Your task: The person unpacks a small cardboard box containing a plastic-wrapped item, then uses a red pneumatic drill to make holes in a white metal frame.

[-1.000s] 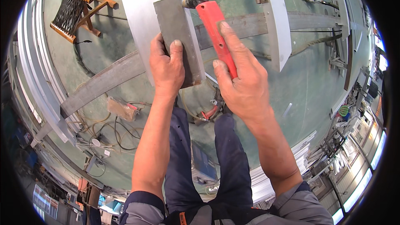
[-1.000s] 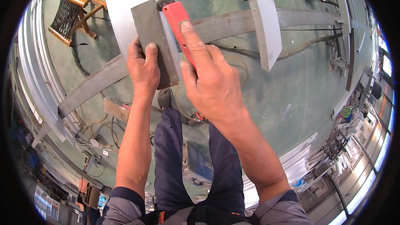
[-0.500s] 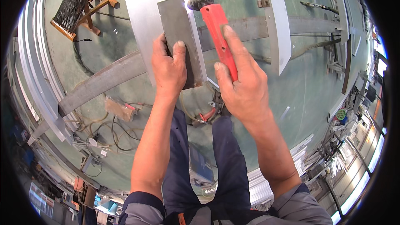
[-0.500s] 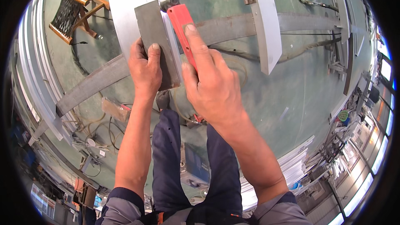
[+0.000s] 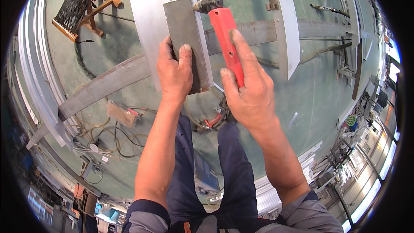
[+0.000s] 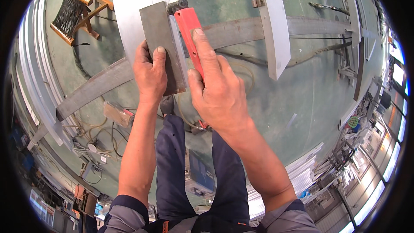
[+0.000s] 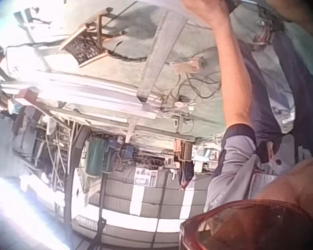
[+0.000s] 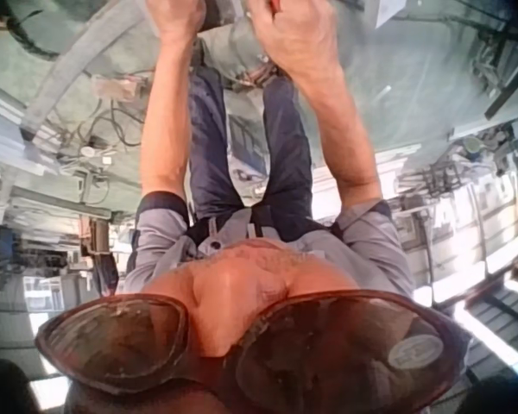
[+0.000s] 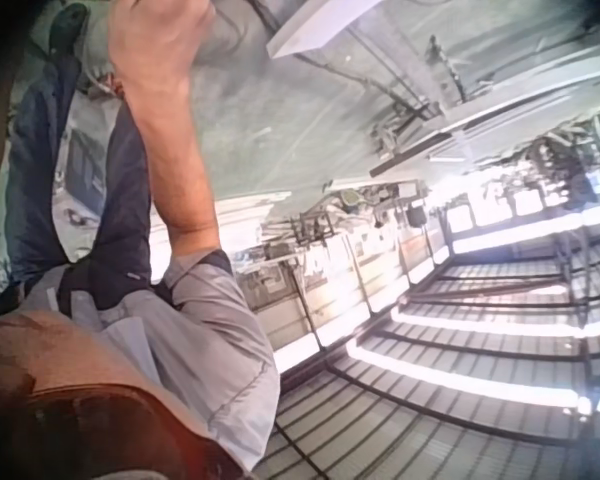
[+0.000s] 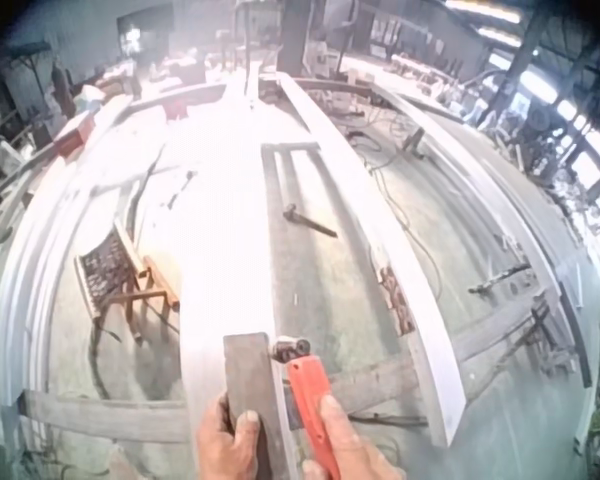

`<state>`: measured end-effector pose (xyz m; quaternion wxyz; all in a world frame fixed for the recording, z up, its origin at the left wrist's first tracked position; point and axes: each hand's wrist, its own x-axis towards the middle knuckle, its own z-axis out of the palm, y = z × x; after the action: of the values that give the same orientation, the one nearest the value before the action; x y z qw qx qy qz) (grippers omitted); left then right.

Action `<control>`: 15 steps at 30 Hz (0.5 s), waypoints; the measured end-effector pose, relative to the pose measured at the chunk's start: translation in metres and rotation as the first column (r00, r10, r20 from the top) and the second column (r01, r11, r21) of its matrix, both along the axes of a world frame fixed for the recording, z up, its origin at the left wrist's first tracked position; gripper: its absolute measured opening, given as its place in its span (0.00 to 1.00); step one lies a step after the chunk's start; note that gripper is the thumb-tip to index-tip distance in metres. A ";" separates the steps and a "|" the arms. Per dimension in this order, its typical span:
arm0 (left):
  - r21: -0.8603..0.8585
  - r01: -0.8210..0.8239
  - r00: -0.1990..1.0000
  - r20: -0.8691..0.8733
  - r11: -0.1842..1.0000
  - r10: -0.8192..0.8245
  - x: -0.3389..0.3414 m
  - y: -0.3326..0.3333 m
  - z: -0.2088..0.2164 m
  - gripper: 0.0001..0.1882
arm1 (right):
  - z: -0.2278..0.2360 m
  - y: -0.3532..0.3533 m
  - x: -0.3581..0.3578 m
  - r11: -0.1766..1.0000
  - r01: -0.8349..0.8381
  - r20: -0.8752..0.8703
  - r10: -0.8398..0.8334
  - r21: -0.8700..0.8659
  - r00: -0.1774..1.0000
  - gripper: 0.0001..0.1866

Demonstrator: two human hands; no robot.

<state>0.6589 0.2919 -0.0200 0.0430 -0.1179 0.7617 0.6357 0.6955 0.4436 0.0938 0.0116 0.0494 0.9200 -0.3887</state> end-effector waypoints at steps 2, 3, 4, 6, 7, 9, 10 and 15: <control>-0.019 0.003 1.000 0.001 1.000 -0.003 0.000 0.000 0.000 0.19 | 0.000 0.000 0.000 1.000 0.002 -0.001 -0.002 -0.014 1.000 0.36; -0.022 0.002 1.000 0.005 1.000 -0.002 0.000 0.000 0.001 0.19 | 0.001 0.000 0.000 1.000 0.003 0.000 -0.003 -0.014 1.000 0.36; -0.024 0.001 1.000 0.010 1.000 0.000 0.000 0.000 0.002 0.19 | 0.001 -0.001 0.000 1.000 0.003 0.001 -0.003 -0.016 1.000 0.36; -0.037 0.006 1.000 0.002 0.999 -0.006 0.000 0.000 0.004 0.19 | 0.002 -0.001 0.000 1.000 0.001 0.007 -0.001 -0.010 1.000 0.36; -0.043 0.008 1.000 -0.002 0.999 -0.008 0.000 0.000 0.005 0.19 | 0.002 -0.002 0.000 1.000 0.001 0.010 -0.001 -0.009 1.000 0.36; -0.054 0.011 1.000 0.009 0.998 -0.011 -0.001 0.000 0.005 0.19 | 0.003 -0.001 0.001 1.000 -0.002 0.014 0.002 -0.008 1.000 0.36; -0.059 0.013 1.000 0.015 0.998 -0.012 -0.001 0.000 0.005 0.19 | 0.003 -0.001 0.002 1.000 -0.005 0.016 0.005 -0.005 1.000 0.36; -0.017 0.003 1.000 0.002 1.000 -0.003 -0.001 -0.001 0.002 0.19 | 0.005 0.000 0.006 1.000 -0.019 0.013 0.019 0.010 1.000 0.35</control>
<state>0.6579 0.2914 -0.0176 0.0439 -0.1177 0.7672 0.6290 0.7012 0.4440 0.0985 0.0211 0.0430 0.9223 -0.3834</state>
